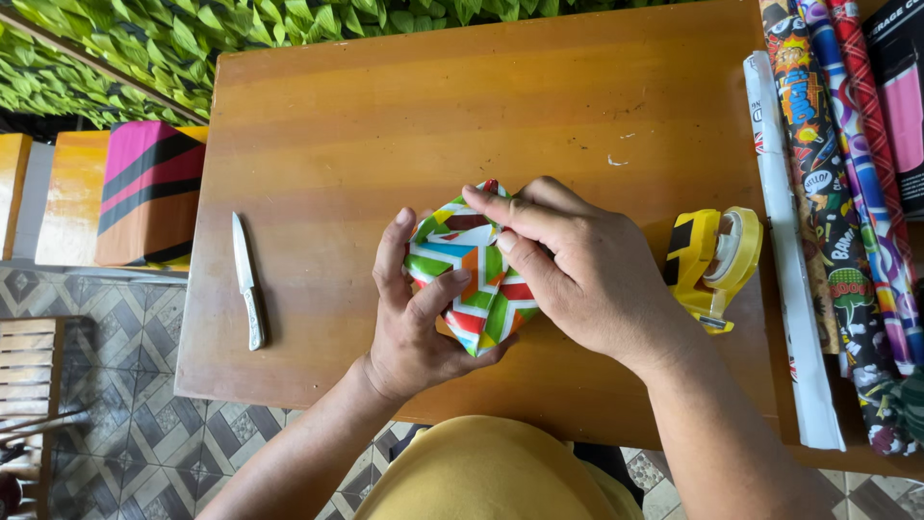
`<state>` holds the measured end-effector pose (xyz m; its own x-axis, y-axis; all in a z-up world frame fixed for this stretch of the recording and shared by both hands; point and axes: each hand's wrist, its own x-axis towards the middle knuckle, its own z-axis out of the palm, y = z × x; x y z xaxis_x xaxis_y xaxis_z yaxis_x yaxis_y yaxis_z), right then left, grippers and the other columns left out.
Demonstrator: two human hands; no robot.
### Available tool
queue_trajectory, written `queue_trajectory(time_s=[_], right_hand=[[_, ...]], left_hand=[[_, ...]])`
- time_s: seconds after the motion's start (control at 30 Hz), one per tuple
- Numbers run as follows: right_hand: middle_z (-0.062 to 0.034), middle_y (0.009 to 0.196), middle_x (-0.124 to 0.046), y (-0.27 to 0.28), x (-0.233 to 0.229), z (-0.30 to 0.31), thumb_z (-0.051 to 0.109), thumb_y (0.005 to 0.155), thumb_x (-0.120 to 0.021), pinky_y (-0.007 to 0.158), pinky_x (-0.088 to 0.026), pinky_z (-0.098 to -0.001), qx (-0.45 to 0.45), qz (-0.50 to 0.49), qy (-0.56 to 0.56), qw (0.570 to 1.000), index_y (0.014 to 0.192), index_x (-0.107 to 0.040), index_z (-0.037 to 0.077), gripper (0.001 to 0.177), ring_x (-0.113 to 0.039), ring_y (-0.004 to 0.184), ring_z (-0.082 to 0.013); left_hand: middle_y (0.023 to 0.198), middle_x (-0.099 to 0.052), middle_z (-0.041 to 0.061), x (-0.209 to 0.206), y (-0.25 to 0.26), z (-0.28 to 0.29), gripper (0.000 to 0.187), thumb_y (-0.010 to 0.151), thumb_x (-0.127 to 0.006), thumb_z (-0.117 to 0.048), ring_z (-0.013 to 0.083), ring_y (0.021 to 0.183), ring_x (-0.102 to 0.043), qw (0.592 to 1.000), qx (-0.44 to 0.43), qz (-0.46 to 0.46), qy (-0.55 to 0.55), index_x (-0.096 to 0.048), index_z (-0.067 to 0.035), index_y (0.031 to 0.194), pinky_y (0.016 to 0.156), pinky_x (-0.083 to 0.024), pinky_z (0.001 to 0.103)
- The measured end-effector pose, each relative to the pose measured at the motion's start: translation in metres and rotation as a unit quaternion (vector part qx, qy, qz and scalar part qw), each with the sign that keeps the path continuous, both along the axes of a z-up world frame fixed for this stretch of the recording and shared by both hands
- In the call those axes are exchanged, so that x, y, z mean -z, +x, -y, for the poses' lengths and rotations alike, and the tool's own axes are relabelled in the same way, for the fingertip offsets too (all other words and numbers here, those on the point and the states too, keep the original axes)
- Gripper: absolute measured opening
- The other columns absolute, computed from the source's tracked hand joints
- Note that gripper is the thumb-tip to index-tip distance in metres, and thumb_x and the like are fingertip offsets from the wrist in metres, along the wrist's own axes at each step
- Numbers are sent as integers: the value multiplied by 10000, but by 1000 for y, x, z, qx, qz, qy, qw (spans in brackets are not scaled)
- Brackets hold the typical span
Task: The person wraps a rectangular box with colorful chevron-patterned wrapping paper, folds the ends neatly, and secures them with tape. They then wipe a white box with a cloth, select a different wrapping paper roll, and begin wrapping the white box.
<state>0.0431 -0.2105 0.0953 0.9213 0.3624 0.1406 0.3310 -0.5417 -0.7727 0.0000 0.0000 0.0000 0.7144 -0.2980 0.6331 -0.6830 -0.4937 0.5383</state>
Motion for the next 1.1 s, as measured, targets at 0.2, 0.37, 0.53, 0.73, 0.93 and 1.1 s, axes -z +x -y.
queue_trajectory(time_s=[0.2,0.37,0.53,0.73,0.93,1.1], right_hand=[[-196,1395,-568,-19,-8,19,183,1012,-607,1064,-520,-444,19,338,-50,939,1327,-645,86,332,-636,1257,-360],[-64,1422,-632,-25,28,27,346,979,-678,1181,-372,-539,-118,358,-85,922,1325,-708,176,386,-594,1348,-274],[-54,1401,-668,-30,55,28,343,1020,-704,1215,-393,-506,-113,369,-69,920,1308,-731,206,320,-592,1365,-271],[-57,1368,-685,-32,49,8,372,965,-692,1211,-373,-544,-102,374,-50,920,1263,-736,275,317,-595,1346,-281],[-32,1353,-683,-48,46,-8,357,946,-761,1240,-332,-581,-64,349,-39,934,1217,-743,323,274,-572,1372,-274],[-15,1351,-688,-61,47,-9,285,949,-783,1247,-289,-582,-54,341,-39,938,1177,-756,292,230,-545,1397,-264]], left_hand=[[1615,-230,233,7,5,5,852,698,-959,-338,472,1541,-329,999,-9,-25,30,-502,-212,1406,1209,-499,579],[1570,-341,215,-8,2,5,723,810,-817,-544,473,1496,-306,999,5,31,36,-570,-129,1348,1205,-367,643],[1426,-601,110,-8,8,-11,516,980,-653,-550,391,1447,-447,993,35,116,17,-642,-121,1267,1258,-296,638],[1257,-735,78,-19,27,-36,284,979,-729,-329,293,1328,-605,986,160,41,-22,-756,-120,1170,1145,-469,519],[1236,-726,41,-36,44,-53,211,901,-843,-212,247,1234,-614,969,246,23,-21,-794,-149,1097,1044,-524,417],[1180,-668,11,-45,52,-56,178,876,-841,-220,227,1166,-566,953,301,-20,-6,-822,-162,1043,1012,-504,404]])
